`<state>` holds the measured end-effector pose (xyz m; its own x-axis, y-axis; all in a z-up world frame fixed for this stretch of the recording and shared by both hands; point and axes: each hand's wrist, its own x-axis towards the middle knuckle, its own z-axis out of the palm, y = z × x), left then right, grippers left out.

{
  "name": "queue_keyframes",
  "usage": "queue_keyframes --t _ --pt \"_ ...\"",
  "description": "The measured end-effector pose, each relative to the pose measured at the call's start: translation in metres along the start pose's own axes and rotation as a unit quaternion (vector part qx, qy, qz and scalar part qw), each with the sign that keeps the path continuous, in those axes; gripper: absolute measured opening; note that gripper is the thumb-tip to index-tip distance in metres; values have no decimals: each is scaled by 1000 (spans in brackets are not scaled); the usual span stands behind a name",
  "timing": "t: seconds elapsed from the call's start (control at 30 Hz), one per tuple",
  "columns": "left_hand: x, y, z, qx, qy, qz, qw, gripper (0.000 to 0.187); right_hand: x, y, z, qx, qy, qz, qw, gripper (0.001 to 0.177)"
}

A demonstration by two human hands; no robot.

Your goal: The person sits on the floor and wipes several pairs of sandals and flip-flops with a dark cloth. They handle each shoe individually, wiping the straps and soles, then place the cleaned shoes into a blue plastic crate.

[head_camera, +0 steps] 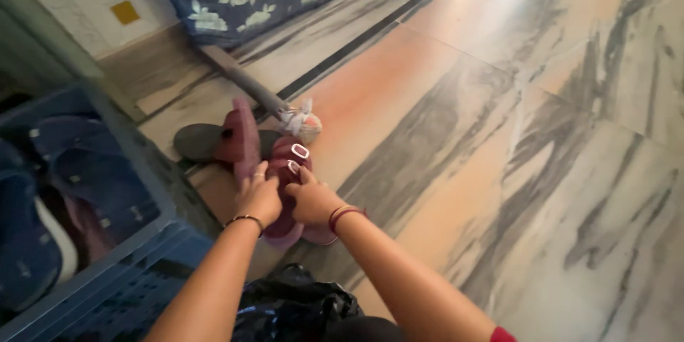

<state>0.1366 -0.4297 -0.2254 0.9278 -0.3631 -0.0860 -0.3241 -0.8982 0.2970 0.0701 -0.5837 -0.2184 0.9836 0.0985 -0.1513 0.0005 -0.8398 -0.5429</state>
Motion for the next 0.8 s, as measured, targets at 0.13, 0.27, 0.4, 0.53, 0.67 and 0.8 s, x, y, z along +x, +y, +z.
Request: queue_keyframes --t 0.13,0.27,0.4,0.53,0.67,0.8 --pt "18 -4 24 -139 82 74 984 37 4 16 26 109 92 -40 989 77" --pt "-4 23 -2 -147 103 108 978 36 -7 4 16 140 120 65 981 79" --pt "-66 67 -71 -104 111 97 984 45 -36 -41 -28 157 194 90 964 68" --pt "-126 96 -149 -56 241 134 960 40 -81 -102 -77 126 379 -17 917 51" --pt "-176 90 -214 -189 307 82 929 31 -130 -169 -107 104 402 -32 909 45" --pt "-219 57 -265 -408 390 59 823 62 -168 -224 -105 118 441 -165 875 56"
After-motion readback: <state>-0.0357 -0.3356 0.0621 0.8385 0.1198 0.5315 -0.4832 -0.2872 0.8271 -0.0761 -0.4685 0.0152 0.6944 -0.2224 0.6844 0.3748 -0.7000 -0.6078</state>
